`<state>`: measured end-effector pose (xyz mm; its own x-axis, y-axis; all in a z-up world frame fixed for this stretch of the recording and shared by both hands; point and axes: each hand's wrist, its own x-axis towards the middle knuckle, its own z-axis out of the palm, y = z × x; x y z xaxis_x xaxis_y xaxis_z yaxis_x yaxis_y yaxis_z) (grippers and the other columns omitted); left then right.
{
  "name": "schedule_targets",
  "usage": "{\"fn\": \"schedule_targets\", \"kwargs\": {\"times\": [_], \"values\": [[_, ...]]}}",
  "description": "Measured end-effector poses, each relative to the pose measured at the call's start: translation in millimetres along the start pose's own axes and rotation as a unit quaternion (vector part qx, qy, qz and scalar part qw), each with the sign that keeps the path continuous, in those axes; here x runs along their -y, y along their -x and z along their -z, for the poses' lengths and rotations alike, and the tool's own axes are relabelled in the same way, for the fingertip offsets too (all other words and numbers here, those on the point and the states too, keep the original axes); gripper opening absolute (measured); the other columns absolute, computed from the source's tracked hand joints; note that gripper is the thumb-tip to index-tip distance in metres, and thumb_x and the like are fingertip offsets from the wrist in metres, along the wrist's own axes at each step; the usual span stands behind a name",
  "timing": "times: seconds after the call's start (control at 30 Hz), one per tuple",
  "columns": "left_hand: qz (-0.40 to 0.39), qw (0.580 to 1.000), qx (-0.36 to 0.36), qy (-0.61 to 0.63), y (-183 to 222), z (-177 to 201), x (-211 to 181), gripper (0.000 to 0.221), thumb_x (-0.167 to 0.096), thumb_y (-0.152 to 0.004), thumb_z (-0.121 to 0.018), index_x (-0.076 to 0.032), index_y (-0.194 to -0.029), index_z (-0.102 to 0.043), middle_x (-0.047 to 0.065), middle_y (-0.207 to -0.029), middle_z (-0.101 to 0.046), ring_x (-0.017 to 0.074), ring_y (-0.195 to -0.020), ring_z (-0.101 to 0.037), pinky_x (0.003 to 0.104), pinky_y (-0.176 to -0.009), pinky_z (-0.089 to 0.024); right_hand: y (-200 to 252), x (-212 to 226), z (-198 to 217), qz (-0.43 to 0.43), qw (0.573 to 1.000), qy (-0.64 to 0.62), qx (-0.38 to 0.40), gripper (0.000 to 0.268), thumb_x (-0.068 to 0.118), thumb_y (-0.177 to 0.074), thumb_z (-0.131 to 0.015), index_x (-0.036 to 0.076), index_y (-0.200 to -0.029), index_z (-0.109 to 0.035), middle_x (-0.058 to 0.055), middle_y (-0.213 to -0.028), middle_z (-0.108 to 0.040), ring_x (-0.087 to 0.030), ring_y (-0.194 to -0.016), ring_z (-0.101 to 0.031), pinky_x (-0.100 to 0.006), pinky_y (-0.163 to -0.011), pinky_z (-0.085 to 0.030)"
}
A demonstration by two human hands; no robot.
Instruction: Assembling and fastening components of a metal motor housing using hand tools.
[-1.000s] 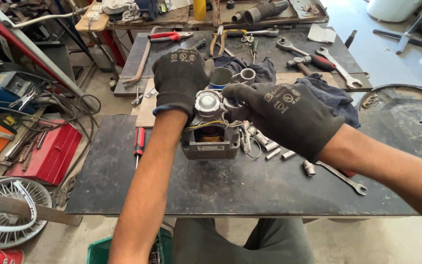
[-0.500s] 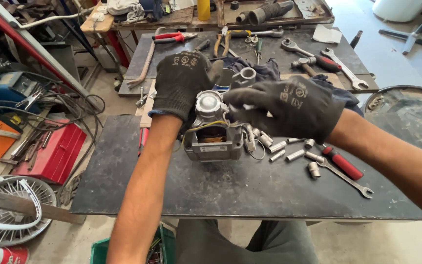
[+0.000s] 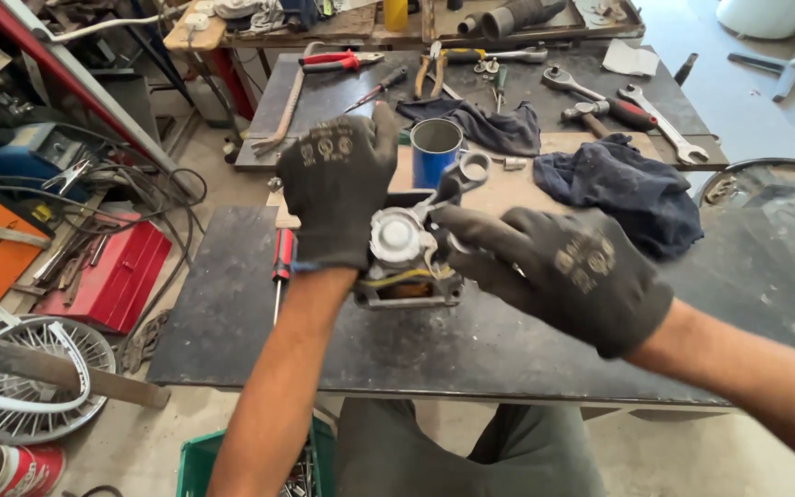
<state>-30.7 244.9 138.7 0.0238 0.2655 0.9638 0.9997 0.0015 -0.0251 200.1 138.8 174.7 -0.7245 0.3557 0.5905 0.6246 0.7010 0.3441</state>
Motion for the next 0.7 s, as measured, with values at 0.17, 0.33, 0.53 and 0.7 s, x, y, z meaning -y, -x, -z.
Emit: {"fn": "schedule_targets", "kwargs": {"times": [0.17,0.33,0.53,0.7], "values": [[0.002,0.999,-0.021,0.025,14,59,-16,0.037,-0.031,-0.098,-0.078,-0.022,-0.071,-0.054,0.002,-0.047,-0.046,0.0246,-0.040,-0.049,0.041,-0.040,-0.030,44,38,-5,-0.057,0.998,-0.014,-0.036,0.036,0.038,-0.099,-0.074,0.019,-0.130,-0.070,-0.001,-0.082,-0.068,-0.021,-0.067,-0.064,-0.040,-0.053,-0.046],[-0.076,0.989,0.118,-0.036,38,108,-33,0.029,-0.019,-0.094,-0.064,-0.020,-0.123,-0.067,-0.007,-0.071,-0.045,0.0192,-0.043,-0.049,0.038,-0.039,-0.030,105,83,-32,-0.136,0.986,-0.017,-0.095,0.034,0.034,-0.094,-0.084,0.016,-0.121,-0.075,-0.001,-0.079,-0.067,-0.020,-0.060,-0.061,-0.036,-0.052,-0.044],[0.012,0.998,-0.016,0.060,48,139,-50,0.044,-0.031,-0.098,-0.081,-0.021,-0.067,-0.051,0.004,-0.051,-0.050,0.0247,-0.042,-0.048,0.039,-0.042,-0.034,136,105,-55,-0.146,0.971,-0.021,-0.188,0.030,0.027,-0.090,-0.089,0.013,-0.108,-0.070,-0.006,-0.080,-0.069,-0.026,-0.064,-0.065,-0.039,-0.057,-0.050],[0.010,0.994,-0.008,0.107,58,144,-41,0.041,-0.022,-0.101,-0.078,-0.019,-0.068,-0.055,-0.003,-0.049,-0.041,0.0149,-0.040,-0.029,0.034,-0.044,-0.023,132,119,-61,-0.164,0.958,-0.052,-0.229,0.019,0.018,-0.094,-0.082,0.008,-0.104,-0.070,-0.010,-0.081,-0.070,-0.026,-0.063,-0.063,-0.039,-0.054,-0.049]]}}
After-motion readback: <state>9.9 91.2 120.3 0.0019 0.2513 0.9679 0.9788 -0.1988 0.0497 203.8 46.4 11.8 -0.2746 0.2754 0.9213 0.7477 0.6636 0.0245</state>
